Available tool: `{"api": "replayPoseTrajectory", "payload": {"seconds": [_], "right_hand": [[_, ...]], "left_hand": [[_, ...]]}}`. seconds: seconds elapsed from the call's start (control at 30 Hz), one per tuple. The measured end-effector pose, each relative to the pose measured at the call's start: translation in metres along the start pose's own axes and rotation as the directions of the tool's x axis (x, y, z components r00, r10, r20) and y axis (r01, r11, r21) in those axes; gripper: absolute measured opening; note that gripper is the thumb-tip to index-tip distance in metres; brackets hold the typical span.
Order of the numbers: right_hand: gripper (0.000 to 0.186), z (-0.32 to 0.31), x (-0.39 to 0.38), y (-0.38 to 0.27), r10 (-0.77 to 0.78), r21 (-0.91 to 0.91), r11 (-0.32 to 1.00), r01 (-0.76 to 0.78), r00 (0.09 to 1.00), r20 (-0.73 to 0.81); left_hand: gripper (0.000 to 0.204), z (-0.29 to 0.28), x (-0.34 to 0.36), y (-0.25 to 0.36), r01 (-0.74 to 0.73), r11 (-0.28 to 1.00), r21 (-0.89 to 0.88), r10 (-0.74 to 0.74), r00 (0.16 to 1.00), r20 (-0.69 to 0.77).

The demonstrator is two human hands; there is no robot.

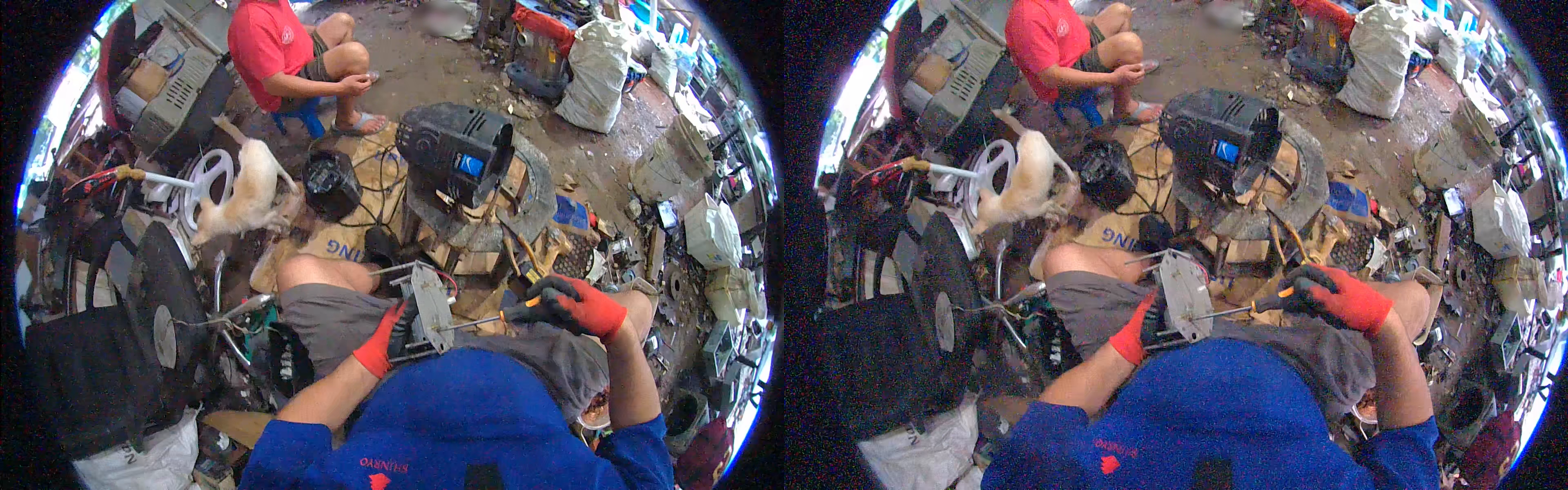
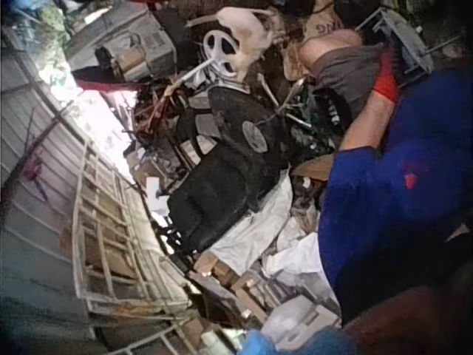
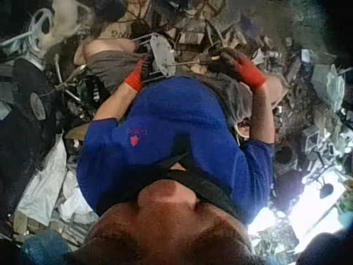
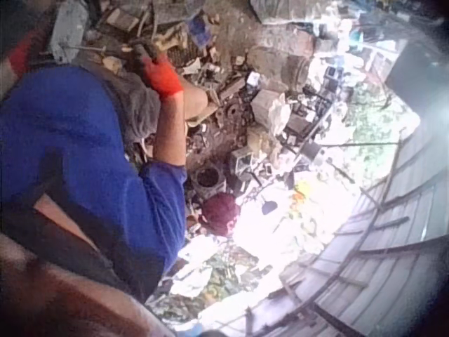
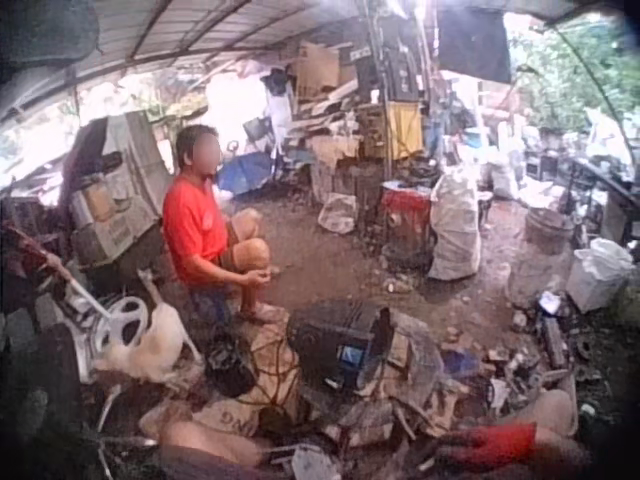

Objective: The person sits on the ground and uses a screwdriver to remove screws from a metal casing. They then open the casing to reveal a circuit board, which they inspect and manipulate with their hands.

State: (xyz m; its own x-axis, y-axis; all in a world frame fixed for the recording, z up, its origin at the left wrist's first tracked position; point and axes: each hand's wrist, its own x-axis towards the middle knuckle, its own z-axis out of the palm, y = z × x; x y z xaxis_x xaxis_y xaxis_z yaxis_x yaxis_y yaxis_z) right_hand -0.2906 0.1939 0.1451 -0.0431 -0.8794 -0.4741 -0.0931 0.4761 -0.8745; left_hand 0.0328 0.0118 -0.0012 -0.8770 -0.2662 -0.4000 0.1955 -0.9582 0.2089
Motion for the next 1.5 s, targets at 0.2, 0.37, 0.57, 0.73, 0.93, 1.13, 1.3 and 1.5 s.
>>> {"api": "replayPoseTrajectory", "payload": {"seconds": [0.2, 0.37, 0.57, 0.73, 0.93, 1.13, 1.3, 1.5], "right_hand": [[0.051, -0.003, 0.0, 0.008, -0.258, -0.437, 0.862, 0.257, 0.964, 0.059], [0.061, 0.001, 0.005, -0.003, 0.101, -0.582, 0.813, -0.008, 0.987, 0.127], [0.068, 0.008, 0.013, -0.027, -0.132, -0.74, 0.626, 0.246, 0.969, 0.21], [0.056, 0.032, 0.024, -0.037, -0.187, -0.714, 0.61, 0.344, 0.938, 0.293], [0.046, 0.045, 0.034, -0.029, -0.111, -0.812, 0.528, 0.249, 0.968, 0.224], [0.065, 0.061, 0.041, -0.029, -0.178, -0.897, 0.319, 0.306, 0.949, 0.261], [0.043, 0.075, 0.042, -0.021, -0.254, -0.828, 0.4, 0.394, 0.915, 0.313], [0.028, 0.085, 0.054, -0.015, -0.279, -0.843, 0.434, 0.318, 0.937, 0.209]], "left_hand": [[0.057, -0.009, 0.005, -0.003, -0.007, 0.996, 0.086, -0.001, 0.995, 0.103], [0.057, -0.002, -0.003, -0.003, 0.013, 0.993, 0.117, -0.011, 1.0, -0.014], [0.059, -0.019, 0.0, -0.003, 0.001, 0.994, 0.111, -0.009, 0.998, 0.065], [0.065, -0.02, 0.0, -0.002, -0.011, 0.992, 0.127, 0.014, 1.0, -0.026], [0.071, -0.016, -0.001, -0.004, -0.006, 0.981, 0.196, 0.006, 1.0, -0.002], [0.066, -0.028, 0.003, -0.003, 0.031, 0.992, 0.12, -0.033, 0.999, 0.016], [0.056, -0.048, 0.007, -0.01, 0.008, 0.993, 0.121, 0.006, 0.994, -0.112], [0.053, -0.017, -0.001, -0.006, 0.025, 0.99, 0.137, -0.02, 0.999, -0.042]]}}
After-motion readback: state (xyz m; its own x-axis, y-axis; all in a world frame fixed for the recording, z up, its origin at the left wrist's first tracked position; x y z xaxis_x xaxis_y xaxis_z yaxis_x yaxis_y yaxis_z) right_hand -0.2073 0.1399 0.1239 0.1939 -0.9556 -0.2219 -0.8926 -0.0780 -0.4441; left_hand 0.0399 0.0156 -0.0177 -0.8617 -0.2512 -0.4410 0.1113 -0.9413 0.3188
